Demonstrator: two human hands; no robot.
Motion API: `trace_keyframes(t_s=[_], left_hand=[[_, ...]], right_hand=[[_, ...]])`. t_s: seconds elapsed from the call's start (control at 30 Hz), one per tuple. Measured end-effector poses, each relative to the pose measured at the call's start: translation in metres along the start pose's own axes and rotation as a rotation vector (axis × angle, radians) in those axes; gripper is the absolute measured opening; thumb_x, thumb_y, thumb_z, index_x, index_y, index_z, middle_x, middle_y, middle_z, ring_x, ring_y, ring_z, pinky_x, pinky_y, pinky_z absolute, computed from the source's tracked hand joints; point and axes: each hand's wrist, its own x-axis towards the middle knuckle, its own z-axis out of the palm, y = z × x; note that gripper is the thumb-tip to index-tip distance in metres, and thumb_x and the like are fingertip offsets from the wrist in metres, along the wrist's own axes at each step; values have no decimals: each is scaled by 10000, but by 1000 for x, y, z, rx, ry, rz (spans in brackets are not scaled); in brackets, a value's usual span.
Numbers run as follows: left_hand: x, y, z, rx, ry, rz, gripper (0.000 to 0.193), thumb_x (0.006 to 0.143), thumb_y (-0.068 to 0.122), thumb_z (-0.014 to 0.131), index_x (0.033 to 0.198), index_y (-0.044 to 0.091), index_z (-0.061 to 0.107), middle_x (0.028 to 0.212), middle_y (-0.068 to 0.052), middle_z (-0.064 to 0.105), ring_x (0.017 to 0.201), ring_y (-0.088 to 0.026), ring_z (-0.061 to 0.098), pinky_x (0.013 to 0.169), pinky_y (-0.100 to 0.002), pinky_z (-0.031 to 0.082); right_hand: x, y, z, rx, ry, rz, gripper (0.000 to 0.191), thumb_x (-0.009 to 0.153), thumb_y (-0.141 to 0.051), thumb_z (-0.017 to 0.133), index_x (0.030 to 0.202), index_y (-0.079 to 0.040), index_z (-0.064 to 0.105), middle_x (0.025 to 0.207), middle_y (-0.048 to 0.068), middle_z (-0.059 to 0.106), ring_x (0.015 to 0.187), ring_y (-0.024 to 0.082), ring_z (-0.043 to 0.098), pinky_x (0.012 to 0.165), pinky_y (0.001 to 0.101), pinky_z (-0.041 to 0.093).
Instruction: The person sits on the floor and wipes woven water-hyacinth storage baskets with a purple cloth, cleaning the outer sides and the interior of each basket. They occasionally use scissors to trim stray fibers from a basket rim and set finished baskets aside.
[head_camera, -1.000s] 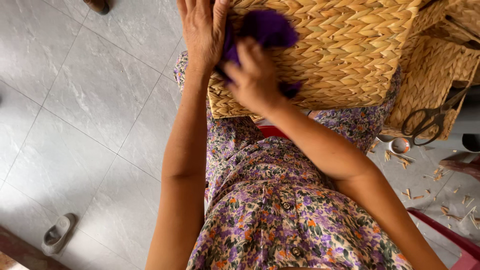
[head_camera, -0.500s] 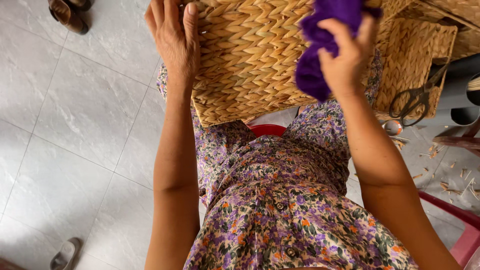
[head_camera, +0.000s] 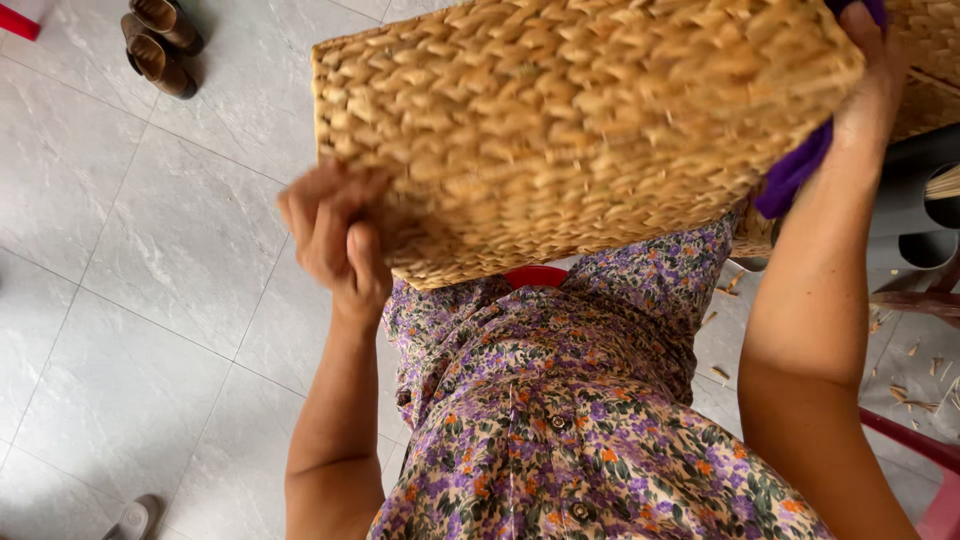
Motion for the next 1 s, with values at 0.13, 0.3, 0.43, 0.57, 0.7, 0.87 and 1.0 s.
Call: trace_keyframes(t_s=[0.13,0.3,0.43,0.57,0.7,0.87,1.0], left_hand=[[-11,-12,-12,-484,269,-140,360,1106,378,407,1190,79,590,1051,-90,631,963,-237,599,885,-352,501],[0,-94,-27,-443,65,-628,343,1164,265,464,1316,-25,568,1209,-108,614,1024,-222,641,812,-357,571],[0,-156,0,-698,-375,-1134,411,1140,353,474,1332,11,594,1274,-136,694,1149,-199,688,929,-317,605],[-1,-170,17,-795,-512,-1324,428,1070,410,542,1232,21,618,1201,-127,707,1106,-194,701,887,-317,621],[17,-153,10,-746,-500,-1301,456,1001,467,609,1133,31,642,1127,-119,719,1063,-189,714,845,-318,637],[41,-133,-1,-646,-452,-1058,503,914,538,694,1009,44,672,1036,-108,735,1010,-182,730,793,-319,657],[50,-129,19,-665,-343,-741,246,963,198,810,1079,128,604,1013,1,668,882,-82,653,631,-201,496]], right_hand=[[-11,-13,8,-8,-102,-15,232,1017,-88,693,1213,35,707,1131,83,712,1046,214,683,973,339,555],[-42,-35,10,-22,-118,-62,207,1018,-93,694,1184,31,699,1117,76,701,1035,201,666,973,321,538],[-59,-47,11,-31,-123,-86,189,1018,-97,695,1160,28,693,1107,71,691,1026,190,653,972,307,525],[-66,-59,11,-36,-127,-116,172,1019,-101,696,1136,24,687,1096,66,682,1016,179,640,972,293,512],[-72,-68,16,-37,-141,-161,158,1019,-105,697,1113,21,681,1086,61,673,1007,168,627,972,279,498],[-83,-81,20,-67,-147,-206,144,1020,-110,698,1083,17,673,1073,54,661,996,154,611,971,262,482],[-85,-77,20,-74,-158,-227,138,1021,-114,699,1060,14,667,1062,49,652,986,143,598,971,248,469]])
